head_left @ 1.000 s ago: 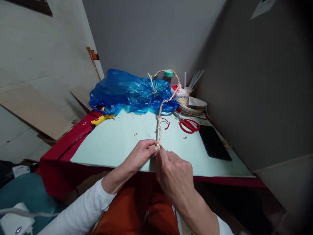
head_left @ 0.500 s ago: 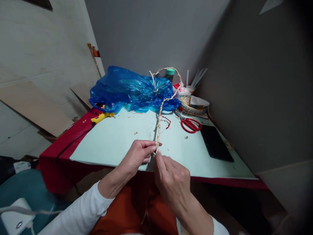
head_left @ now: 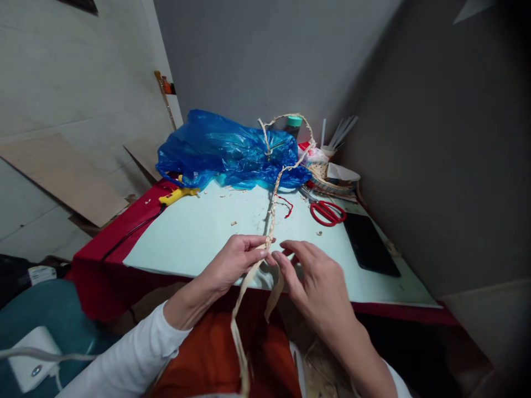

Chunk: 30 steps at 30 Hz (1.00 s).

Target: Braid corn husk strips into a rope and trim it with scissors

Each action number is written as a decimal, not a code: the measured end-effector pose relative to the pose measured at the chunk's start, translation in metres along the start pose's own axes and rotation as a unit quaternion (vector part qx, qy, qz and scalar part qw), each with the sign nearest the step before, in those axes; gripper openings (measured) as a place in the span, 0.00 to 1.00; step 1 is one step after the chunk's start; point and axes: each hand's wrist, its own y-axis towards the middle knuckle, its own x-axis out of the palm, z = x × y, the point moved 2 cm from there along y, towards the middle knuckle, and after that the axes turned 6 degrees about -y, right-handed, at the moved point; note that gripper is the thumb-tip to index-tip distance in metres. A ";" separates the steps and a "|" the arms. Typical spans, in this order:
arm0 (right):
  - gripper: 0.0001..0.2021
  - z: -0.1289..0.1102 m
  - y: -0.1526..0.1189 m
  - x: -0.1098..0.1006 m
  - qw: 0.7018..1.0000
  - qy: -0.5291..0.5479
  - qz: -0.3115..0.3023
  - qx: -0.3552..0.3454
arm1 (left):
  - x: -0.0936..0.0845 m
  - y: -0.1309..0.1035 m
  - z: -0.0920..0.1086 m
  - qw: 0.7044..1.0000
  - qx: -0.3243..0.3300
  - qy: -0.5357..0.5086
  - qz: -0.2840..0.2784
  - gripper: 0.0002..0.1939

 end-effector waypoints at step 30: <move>0.17 0.014 0.016 0.034 0.907 0.388 -0.120 0.112 | 0.035 -0.035 -0.008 0.621 0.365 0.687 0.099 0.12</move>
